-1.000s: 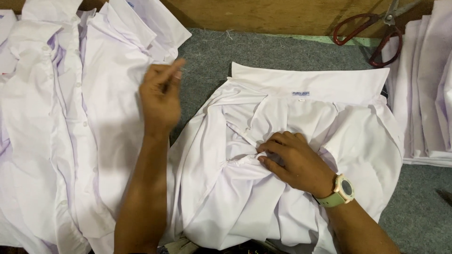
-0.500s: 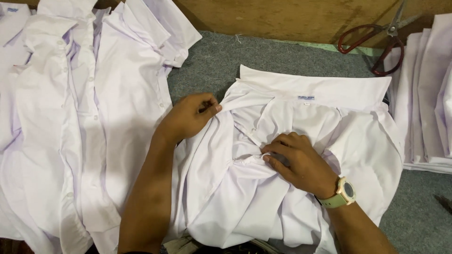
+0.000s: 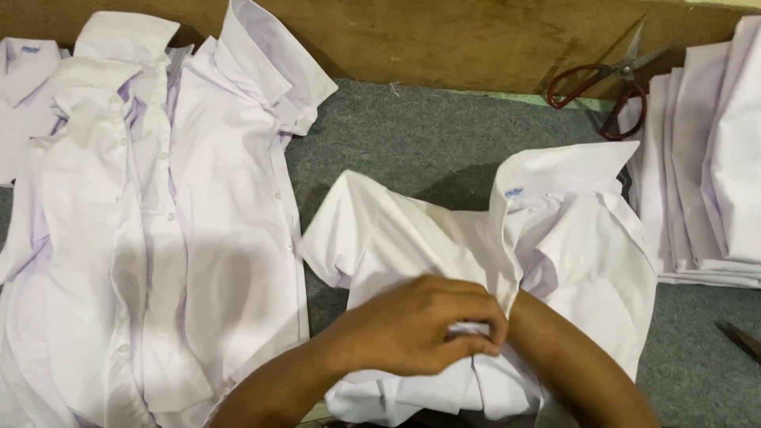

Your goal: Trimming loose threads from white shirts using scissors and then folding the shirts neatly.

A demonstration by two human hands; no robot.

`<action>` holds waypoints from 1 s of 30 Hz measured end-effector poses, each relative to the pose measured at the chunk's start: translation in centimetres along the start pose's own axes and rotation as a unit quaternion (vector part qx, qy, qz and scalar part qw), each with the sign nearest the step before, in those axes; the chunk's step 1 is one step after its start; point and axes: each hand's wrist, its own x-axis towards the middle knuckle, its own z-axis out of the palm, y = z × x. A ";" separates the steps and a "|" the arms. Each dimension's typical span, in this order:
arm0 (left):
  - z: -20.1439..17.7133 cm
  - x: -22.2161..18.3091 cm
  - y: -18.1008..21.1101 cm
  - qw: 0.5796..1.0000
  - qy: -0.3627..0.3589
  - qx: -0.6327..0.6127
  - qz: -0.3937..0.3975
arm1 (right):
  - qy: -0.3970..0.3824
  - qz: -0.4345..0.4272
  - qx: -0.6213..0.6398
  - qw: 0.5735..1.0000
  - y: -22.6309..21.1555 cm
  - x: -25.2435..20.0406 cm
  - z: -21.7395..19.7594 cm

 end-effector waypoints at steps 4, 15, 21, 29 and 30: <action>0.7 0.1 -1.9 0.987 -0.135 0.083 -0.035 | 0.003 -0.018 -0.022 1.000 0.0 2.2 -0.1; -10.4 -3.3 -6.0 0.949 0.309 0.009 -0.057 | -0.003 -0.043 -0.044 0.998 2.3 6.0 3.3; -15.1 -6.5 -9.4 0.894 0.329 0.035 -0.303 | -0.008 -0.079 -0.059 0.995 12.3 9.3 12.1; -16.3 -6.6 -11.4 0.895 0.387 -0.018 -0.221 | -0.006 -0.084 -0.083 0.993 13.3 7.9 13.5; -17.2 -7.4 -13.5 0.855 0.411 0.077 -0.308 | -0.004 -0.081 -0.087 0.993 13.6 7.4 13.2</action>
